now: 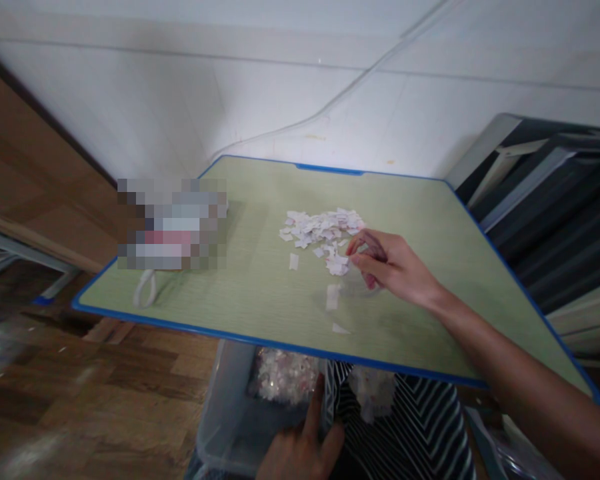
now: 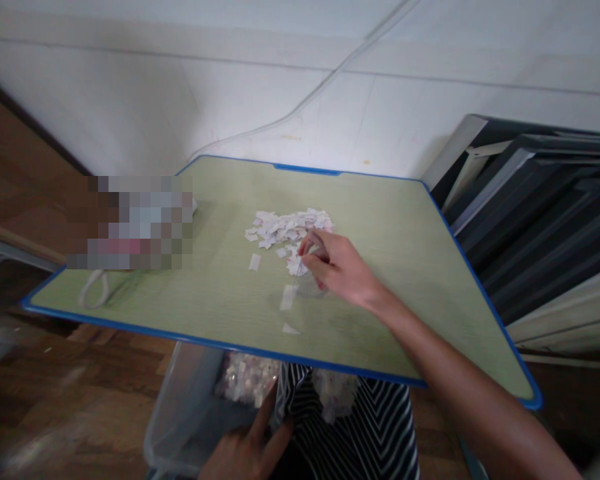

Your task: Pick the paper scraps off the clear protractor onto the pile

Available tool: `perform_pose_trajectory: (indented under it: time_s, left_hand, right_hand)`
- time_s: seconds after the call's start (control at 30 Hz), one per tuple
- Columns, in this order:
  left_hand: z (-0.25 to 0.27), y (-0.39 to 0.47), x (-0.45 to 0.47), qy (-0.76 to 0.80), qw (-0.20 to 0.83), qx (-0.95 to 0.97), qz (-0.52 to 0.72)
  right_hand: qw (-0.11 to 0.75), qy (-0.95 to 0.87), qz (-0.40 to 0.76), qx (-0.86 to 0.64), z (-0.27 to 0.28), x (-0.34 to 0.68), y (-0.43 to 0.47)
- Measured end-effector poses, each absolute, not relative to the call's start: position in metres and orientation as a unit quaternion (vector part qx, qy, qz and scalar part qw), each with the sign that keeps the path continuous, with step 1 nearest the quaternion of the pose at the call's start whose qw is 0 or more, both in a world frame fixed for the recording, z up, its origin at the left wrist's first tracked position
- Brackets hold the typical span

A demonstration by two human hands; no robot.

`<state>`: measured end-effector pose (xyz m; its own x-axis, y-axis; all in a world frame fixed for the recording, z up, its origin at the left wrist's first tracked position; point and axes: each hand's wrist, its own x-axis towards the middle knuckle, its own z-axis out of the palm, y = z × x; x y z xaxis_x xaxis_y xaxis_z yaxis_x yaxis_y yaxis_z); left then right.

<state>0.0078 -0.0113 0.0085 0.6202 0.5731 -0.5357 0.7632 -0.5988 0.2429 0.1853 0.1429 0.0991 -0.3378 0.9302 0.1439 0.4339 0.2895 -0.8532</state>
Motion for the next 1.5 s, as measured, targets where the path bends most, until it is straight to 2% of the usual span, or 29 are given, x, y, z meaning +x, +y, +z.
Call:
perform_pose_trajectory:
  time_s: [0.33, 0.6, 0.73, 0.87, 0.97, 1.3, 1.5]
  left_hand:
    - [0.0077, -0.0122, 0.0068, 0.384, 0.225, 0.87, -0.211]
    - [0.0063, -0.0119, 0.0077, 0.38, 0.224, 0.871, -0.216]
    - [0.0045, -0.0133, 0.0066, 0.379, 0.225, 0.875, -0.201]
    - [0.0054, -0.0128, 0.0064, 0.379, 0.228, 0.876, -0.193]
    - [0.008, -0.012, 0.0069, 0.382, 0.227, 0.873, -0.2]
    - [0.0092, -0.0107, 0.008, 0.379, 0.25, 0.859, -0.236]
    - [0.0118, -0.0072, 0.0093, 0.379, 0.264, 0.847, -0.263]
  right_hand:
    - [0.338, -0.695, 0.42, -0.476, 0.0977, 0.1798, 0.1419]
    - [0.376, -0.685, 0.414, -0.467, 0.1028, 0.1836, 0.1417]
    - [0.336, -0.709, 0.408, -0.467, 0.1003, 0.1834, 0.1411]
    - [0.346, -0.717, 0.368, -0.481, 0.0971, 0.1808, 0.1402]
    - [0.32, -0.719, 0.409, -0.462, 0.0967, 0.1795, 0.1397]
    - [0.352, -0.686, 0.404, -0.492, 0.0963, 0.1775, 0.1442]
    - [0.325, -0.681, 0.413, -0.51, 0.0976, 0.1816, 0.1464]
